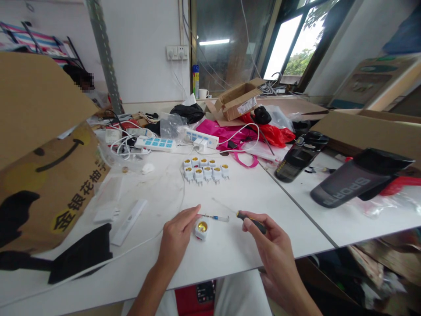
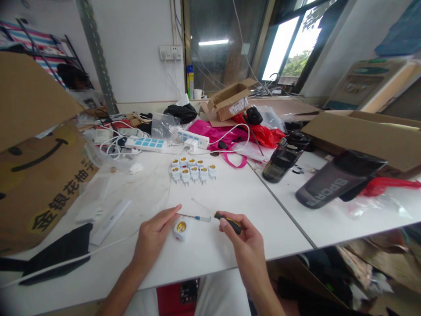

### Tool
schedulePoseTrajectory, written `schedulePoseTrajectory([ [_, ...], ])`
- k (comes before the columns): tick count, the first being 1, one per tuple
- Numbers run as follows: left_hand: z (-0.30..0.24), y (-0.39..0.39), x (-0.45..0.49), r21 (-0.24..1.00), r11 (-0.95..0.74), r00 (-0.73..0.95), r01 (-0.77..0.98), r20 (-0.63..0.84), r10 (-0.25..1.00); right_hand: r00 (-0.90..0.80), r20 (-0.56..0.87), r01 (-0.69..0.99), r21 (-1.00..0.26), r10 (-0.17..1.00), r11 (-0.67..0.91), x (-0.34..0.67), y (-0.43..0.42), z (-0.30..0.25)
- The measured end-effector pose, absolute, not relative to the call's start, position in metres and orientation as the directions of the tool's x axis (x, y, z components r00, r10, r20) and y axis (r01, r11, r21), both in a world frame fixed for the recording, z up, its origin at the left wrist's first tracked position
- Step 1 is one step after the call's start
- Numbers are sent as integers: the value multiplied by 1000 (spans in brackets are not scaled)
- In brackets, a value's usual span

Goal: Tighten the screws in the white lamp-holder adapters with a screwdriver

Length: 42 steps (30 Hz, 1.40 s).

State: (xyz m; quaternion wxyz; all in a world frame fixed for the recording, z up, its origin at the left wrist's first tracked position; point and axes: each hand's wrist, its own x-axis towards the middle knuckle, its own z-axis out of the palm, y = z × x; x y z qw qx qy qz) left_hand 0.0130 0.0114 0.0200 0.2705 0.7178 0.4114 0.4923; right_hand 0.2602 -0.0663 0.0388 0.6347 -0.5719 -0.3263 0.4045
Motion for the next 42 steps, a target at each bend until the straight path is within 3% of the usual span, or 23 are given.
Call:
schedulePoseTrajectory([
  [4, 21, 11, 11, 927, -285, 22, 244, 289, 957, 466, -41, -126, -992, 884, 21, 273, -67, 27],
  [9, 20, 12, 10, 986, -144, -63, 81, 149, 987, 357, 129, 322, -947, 925, 7, 256, -72, 31],
  [12, 20, 15, 11, 995, -100, -104, -14, 98, 990, 154, 270, 469, -866, 950, 170, 231, -67, 25],
  [14, 21, 15, 14, 994, -74, -97, -82, 66, 993, 64, 321, 497, -831, 945, 249, 213, -61, 17],
  [20, 19, 7, 24, 977, -32, 27, -212, 38, 999, 16, 369, 518, -798, 929, 308, 186, -46, 7],
  [25, 23, -1, 23, 984, -71, -62, -166, 61, 996, 0, 408, 500, -791, 913, 353, 192, -41, 19],
  [27, 24, 0, 21, 971, -32, -82, -235, 13, 997, 15, 428, 493, -790, 904, 365, 196, -40, 29],
  [32, 27, 5, 22, 793, 98, -60, -601, -168, 984, 32, 461, 466, -792, 887, 395, 203, -35, 57],
  [35, 37, 4, 29, 681, 143, 3, -719, -204, 979, 19, 481, 513, -757, 877, 404, 204, -31, 68],
  [38, 48, -1, 37, 652, 210, 83, -728, -220, 972, -25, 465, 550, -733, 885, 400, 205, -31, 74],
  [42, 49, -2, 45, 772, 186, 105, -608, -154, 982, -96, 414, 598, -703, 905, 385, 208, -34, 82],
])
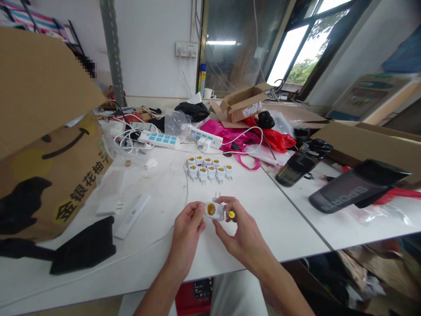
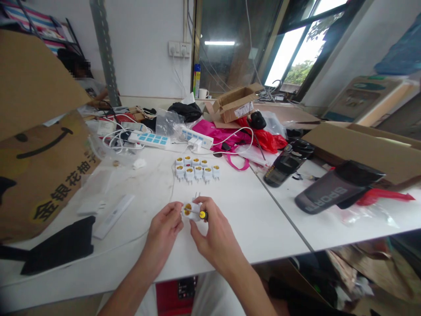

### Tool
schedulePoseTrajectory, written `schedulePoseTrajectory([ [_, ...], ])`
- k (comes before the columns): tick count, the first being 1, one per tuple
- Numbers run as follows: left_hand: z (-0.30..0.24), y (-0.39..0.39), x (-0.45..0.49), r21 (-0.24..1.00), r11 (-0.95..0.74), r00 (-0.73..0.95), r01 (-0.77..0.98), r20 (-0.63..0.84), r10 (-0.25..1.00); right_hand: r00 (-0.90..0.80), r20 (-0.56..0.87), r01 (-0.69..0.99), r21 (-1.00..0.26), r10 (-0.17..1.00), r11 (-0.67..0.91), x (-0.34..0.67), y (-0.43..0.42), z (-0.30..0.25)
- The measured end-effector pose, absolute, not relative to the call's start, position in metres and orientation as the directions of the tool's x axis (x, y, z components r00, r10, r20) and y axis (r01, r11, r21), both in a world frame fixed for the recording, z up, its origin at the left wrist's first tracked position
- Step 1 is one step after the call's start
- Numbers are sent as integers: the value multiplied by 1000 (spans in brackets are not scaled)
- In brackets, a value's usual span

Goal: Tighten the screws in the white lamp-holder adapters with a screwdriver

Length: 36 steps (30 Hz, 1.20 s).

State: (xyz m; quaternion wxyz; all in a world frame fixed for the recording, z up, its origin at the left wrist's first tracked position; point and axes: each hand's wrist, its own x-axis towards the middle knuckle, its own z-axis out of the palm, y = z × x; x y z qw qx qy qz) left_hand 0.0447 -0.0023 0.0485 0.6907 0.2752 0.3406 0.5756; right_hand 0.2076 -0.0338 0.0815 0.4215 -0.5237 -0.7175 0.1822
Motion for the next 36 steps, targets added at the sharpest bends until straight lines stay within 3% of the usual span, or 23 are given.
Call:
schedulePoseTrajectory([
  [6, 31, 2, 44, 917, 61, 89, -393, -28, 996, -179, 365, 663, -641, 914, 386, 217, -31, 96],
  [13, 22, 5, 41, 985, -105, 222, -138, 135, 966, -308, 269, 727, -552, 912, 408, 222, -24, 106],
  [16, 21, 5, 41, 983, -108, 197, -147, 136, 971, -344, 248, 743, -519, 906, 423, 221, -23, 109],
  [22, 23, 4, 42, 945, 69, 183, -319, -9, 983, -358, 239, 752, -499, 903, 430, 219, -22, 109],
  [30, 23, 9, 40, 795, 184, 161, -579, -109, 981, -255, 280, 665, -644, 926, 378, 219, -21, 95],
  [32, 29, 13, 33, 643, 217, 152, -734, -156, 976, -184, 303, 629, -694, 935, 349, 222, -25, 88],
  [34, 35, 17, 25, 390, 275, 200, -879, -223, 954, -100, 339, 566, -754, 936, 334, 224, -33, 78],
  [36, 40, 19, 19, 207, 320, 265, -924, -256, 930, -15, 357, 497, -808, 934, 317, 224, -43, 67],
])
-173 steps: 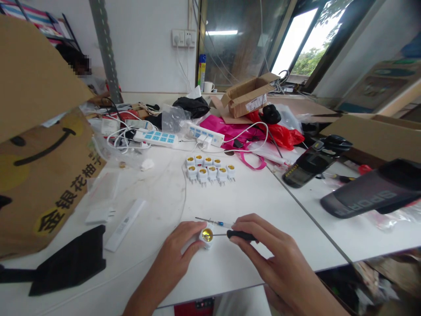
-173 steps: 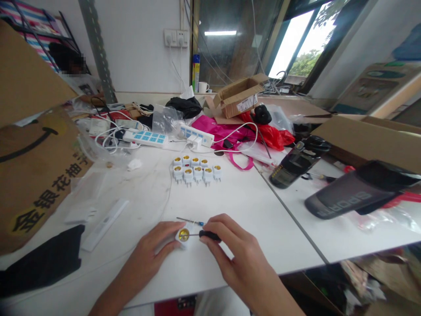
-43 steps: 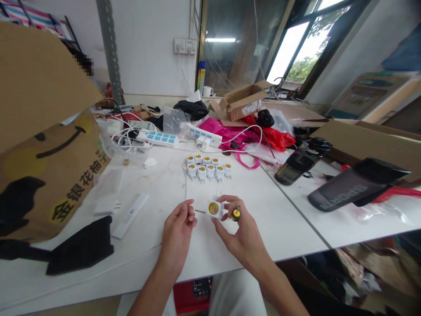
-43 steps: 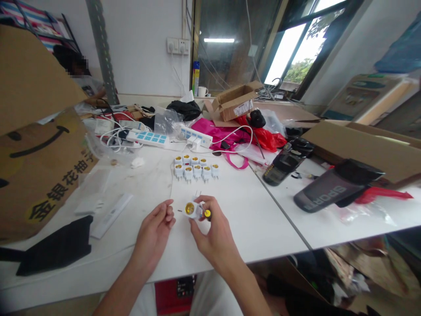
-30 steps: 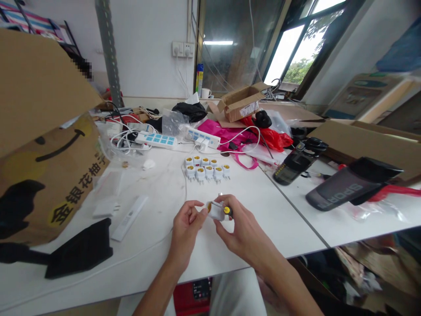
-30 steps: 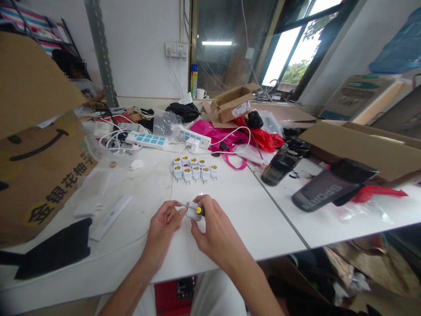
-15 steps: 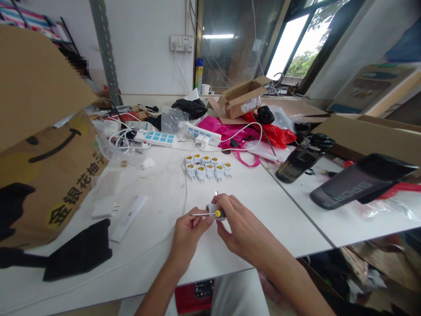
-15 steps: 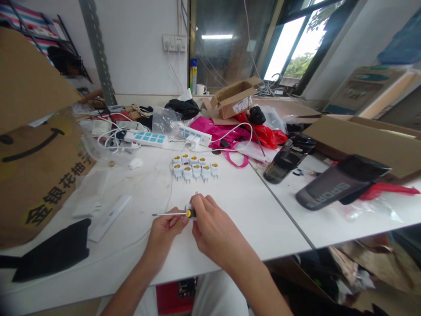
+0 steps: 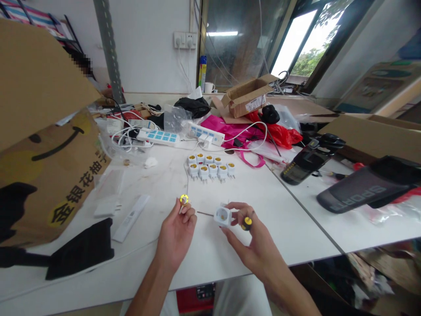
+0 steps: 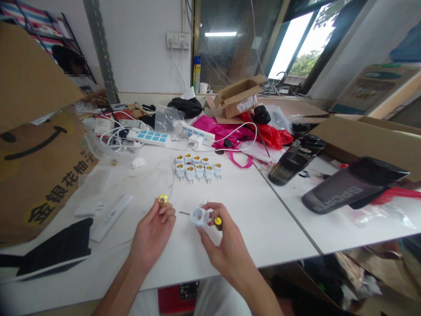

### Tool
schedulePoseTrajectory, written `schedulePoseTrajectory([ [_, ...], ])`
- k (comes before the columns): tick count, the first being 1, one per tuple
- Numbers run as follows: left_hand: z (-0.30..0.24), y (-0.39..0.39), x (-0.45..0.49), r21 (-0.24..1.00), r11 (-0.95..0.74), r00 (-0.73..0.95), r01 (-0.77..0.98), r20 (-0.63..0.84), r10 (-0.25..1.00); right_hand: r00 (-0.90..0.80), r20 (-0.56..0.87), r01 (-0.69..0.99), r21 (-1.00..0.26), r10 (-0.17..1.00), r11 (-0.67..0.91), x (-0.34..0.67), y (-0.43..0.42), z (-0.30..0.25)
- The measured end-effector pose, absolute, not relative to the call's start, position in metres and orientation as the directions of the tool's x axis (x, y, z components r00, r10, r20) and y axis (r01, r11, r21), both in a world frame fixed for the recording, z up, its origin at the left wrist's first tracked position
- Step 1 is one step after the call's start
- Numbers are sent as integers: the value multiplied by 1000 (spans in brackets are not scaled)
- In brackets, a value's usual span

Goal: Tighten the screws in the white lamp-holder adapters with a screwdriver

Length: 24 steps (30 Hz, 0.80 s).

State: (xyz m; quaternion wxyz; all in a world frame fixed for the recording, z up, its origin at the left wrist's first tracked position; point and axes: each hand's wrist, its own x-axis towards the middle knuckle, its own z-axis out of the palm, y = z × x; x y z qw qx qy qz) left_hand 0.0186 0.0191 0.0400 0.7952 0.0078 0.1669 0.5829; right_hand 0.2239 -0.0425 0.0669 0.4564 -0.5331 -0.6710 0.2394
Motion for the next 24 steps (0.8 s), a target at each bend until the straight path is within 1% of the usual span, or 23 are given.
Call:
schedulePoseTrajectory([
  [1, 42, 20, 17, 165, 335, 286, -928, -264, 921, 17, 356, 473, -826, 934, 306, 223, -48, 61],
  [3, 44, 20, 16, 149, 346, 296, -926, -281, 913, 13, 312, 446, -852, 950, 273, 220, -57, 51],
  [7, 45, 20, 22, 222, 351, 271, -910, -322, 907, -63, 259, 433, -863, 964, 260, 212, -63, 32],
  [10, 44, 22, 24, 245, 356, 258, -902, -356, 898, -72, 247, 453, -855, 966, 253, 211, -60, 21],
  [13, 44, 25, 24, 241, 343, 212, -908, -441, 872, -4, 270, 485, -841, 963, 238, 222, -55, 13],
  [16, 42, 26, 24, 247, 312, 158, -917, -494, 855, 126, 312, 532, -823, 942, 201, 246, -51, 8],
  [17, 41, 26, 24, 249, 306, 150, -919, -496, 855, 173, 324, 542, -820, 930, 185, 255, -48, 7],
  [18, 39, 25, 25, 253, 303, 147, -919, -491, 859, 183, 319, 552, -816, 930, 171, 265, -45, 6],
  [21, 35, 23, 25, 292, 282, 137, -914, -434, 890, 124, 252, 581, -803, 960, 136, 287, -34, 8],
  [24, 34, 22, 25, 342, 273, 127, -899, -392, 911, 28, 160, 602, -791, 987, 111, 296, -21, 14],
])
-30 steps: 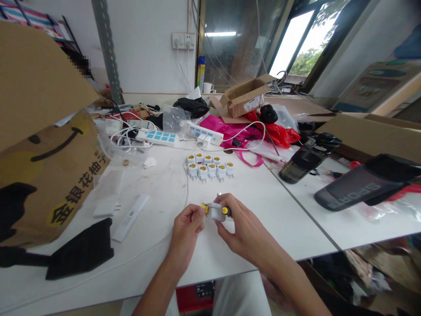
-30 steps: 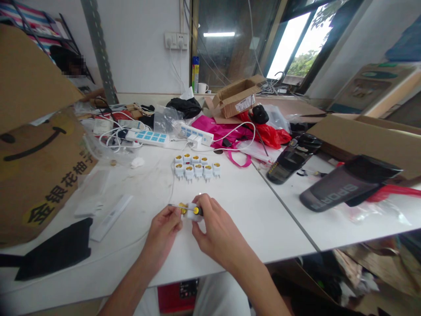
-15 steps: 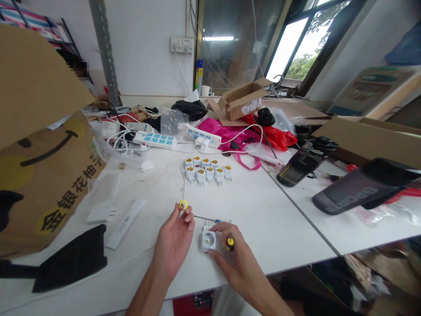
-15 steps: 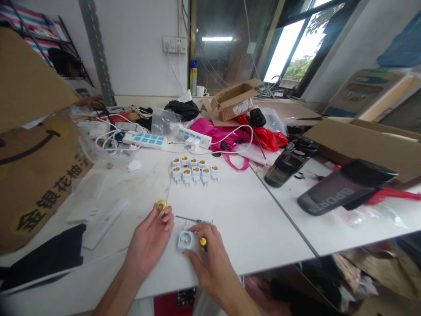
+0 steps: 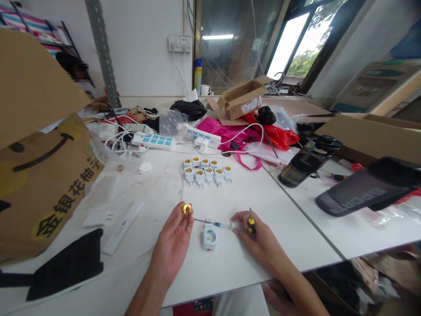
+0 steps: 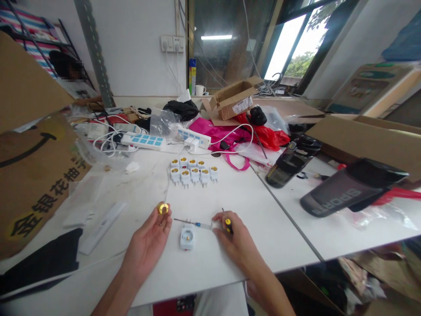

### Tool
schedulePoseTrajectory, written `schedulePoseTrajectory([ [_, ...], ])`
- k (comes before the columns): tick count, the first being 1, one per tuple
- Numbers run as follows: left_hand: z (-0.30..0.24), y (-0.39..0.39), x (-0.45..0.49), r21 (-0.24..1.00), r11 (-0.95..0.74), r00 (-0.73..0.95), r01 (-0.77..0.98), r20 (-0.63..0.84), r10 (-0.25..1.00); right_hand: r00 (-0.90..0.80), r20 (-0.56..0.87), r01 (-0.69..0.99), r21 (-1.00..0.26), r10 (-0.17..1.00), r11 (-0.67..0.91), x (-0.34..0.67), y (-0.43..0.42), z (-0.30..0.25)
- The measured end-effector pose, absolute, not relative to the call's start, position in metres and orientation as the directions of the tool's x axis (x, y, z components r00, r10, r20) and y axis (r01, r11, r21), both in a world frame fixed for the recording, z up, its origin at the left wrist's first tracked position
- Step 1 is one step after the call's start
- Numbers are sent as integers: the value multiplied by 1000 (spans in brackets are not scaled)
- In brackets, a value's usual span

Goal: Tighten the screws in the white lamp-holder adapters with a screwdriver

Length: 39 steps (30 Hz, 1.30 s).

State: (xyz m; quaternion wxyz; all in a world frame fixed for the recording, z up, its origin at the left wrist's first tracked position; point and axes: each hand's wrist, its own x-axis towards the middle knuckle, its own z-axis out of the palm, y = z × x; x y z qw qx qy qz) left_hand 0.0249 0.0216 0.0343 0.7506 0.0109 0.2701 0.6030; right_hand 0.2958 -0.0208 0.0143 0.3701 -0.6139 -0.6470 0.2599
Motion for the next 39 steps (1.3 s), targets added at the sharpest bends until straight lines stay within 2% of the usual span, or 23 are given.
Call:
schedulePoseTrajectory([
  [4, 39, 20, 26, 369, 297, 130, -881, -415, 900, -75, 84, 625, -772, 994, 113, 295, -6, 25],
  [8, 42, 21, 27, 356, 296, 124, -886, -433, 893, -103, 71, 640, -759, 992, 121, 296, 0, 28],
  [15, 38, 23, 28, 277, 334, 183, -901, -455, 871, -59, 135, 652, -745, 989, 141, 297, -5, 26],
  [25, 43, 22, 27, 245, 358, 210, -901, -475, 855, 36, 181, 698, -708, 983, 105, 305, -2, 24],
  [32, 38, 22, 25, 225, 350, 222, -909, -448, 866, 33, 185, 715, -691, 982, 106, 309, -3, 21],
  [39, 38, 22, 23, 192, 350, 236, -917, -446, 863, 11, 128, 703, -707, 992, 83, 318, -7, 23],
])
